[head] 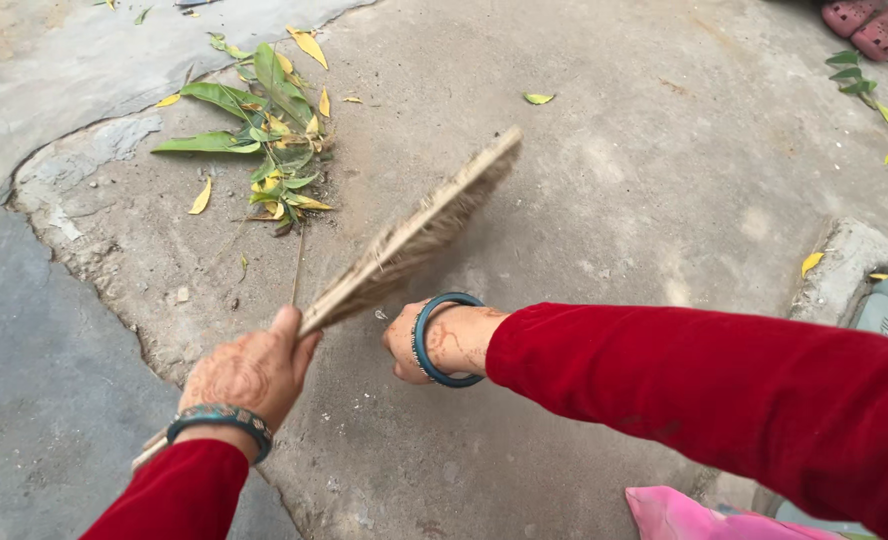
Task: The person sweeps leaves and debris across the concrete floor into a pile using a small handheld broom.
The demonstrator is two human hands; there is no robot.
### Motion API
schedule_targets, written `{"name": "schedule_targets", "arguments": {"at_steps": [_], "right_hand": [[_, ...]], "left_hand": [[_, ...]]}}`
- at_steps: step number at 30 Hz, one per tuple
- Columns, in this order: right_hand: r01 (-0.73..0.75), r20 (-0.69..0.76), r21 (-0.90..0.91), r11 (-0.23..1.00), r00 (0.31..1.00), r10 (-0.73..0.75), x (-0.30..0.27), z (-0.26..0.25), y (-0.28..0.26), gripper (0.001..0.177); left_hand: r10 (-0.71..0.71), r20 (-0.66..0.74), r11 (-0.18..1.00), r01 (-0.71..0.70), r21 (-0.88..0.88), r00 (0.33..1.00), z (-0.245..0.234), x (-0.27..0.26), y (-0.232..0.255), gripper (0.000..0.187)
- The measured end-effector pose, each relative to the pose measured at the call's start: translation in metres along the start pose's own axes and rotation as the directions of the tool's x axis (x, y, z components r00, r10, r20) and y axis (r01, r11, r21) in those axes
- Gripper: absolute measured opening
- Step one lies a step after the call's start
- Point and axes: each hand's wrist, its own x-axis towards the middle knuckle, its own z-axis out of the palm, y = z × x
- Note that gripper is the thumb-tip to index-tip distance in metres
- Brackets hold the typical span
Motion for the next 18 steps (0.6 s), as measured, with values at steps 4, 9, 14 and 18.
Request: {"name": "schedule_targets", "arguments": {"at_steps": [4, 9, 14, 18], "right_hand": [[0.004, 0.136, -0.100, 0.995, 0.991, 0.010, -0.042, -0.038, 0.019, 0.036], [-0.070, 0.123, -0.094, 0.993, 0.989, 0.082, -0.073, -0.058, 0.054, 0.036], [0.002, 0.073, 0.019, 1.000, 0.997, -0.003, -0.035, -0.069, 0.083, 0.036], [0.097, 0.080, 0.149, 0.984, 0.991, -0.110, 0.020, -0.061, 0.098, 0.038]], "left_hand": [[0.099, 0.104, 0.994, -0.103, 0.030, 0.990, -0.011, -0.010, -0.015, 0.037], [-0.177, -0.127, 0.978, 0.160, -0.134, 0.976, -0.060, 0.005, 0.014, 0.043], [0.031, -0.003, 0.997, -0.031, -0.077, 1.000, -0.063, 0.018, 0.061, 0.039], [0.019, 0.240, 0.999, -0.025, 0.024, 0.971, -0.052, 0.047, 0.061, 0.036]]}}
